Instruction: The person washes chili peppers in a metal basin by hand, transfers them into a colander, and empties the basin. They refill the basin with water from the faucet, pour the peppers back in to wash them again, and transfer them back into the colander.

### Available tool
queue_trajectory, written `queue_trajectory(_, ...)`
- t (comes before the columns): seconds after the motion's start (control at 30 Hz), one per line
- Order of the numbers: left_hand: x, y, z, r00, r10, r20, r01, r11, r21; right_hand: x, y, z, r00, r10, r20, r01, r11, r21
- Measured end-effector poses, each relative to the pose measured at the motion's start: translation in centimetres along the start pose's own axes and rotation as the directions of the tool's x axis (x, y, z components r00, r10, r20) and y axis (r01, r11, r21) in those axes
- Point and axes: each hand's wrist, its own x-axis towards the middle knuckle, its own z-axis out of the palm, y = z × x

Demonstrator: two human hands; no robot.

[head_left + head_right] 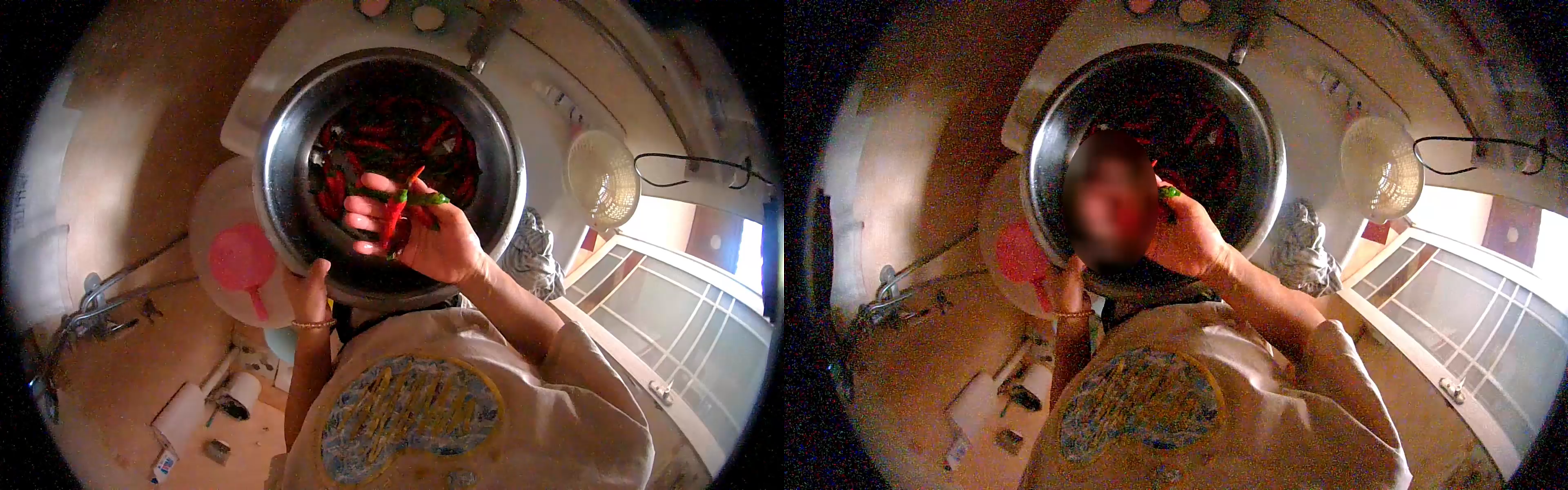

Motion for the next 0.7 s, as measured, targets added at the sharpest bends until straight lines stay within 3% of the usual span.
queue_trajectory(0.13,-0.2,1.3,0.7,0.998,-0.034,-0.047,0.038,0.996,0.079,-0.4,0.2,-0.4,0.998,0.059,0.025,-0.06,0.995,0.078)
queue_trajectory(0.2,-0.8,2.3,1.4,1.0,0.0,0.008,0.0,1.0,-0.008,-0.6,0.3,-0.6,0.995,0.098,0.027,-0.101,0.985,0.138)
queue_trajectory(0.43,0.8,-0.4,-0.4,0.998,0.063,0.031,-0.065,0.996,0.064,-0.8,0.5,0.3,0.992,0.121,0.046,-0.123,0.992,0.037)
queue_trajectory(0.5,2.3,-3.3,-2.2,0.988,0.113,0.105,-0.111,0.993,-0.029,-0.8,0.5,0.3,0.992,0.12,0.046,-0.122,0.992,0.028)
queue_trajectory(0.6,-0.4,1.8,0.9,0.993,0.109,0.049,-0.11,0.994,0.002,-0.7,0.6,0.2,0.991,0.103,0.087,-0.106,0.994,0.036)
queue_trajectory(0.67,-0.4,1.5,0.9,0.989,0.142,0.046,-0.142,0.99,0.004,-0.2,0.5,-0.9,0.988,-0.003,0.155,0.03,0.985,-0.168)
queue_trajectory(0.7,-0.4,1.3,0.8,0.984,0.174,0.044,-0.174,0.985,0.005,0.2,-0.2,-0.5,1.0,0.003,0.027,0.003,0.974,-0.227)
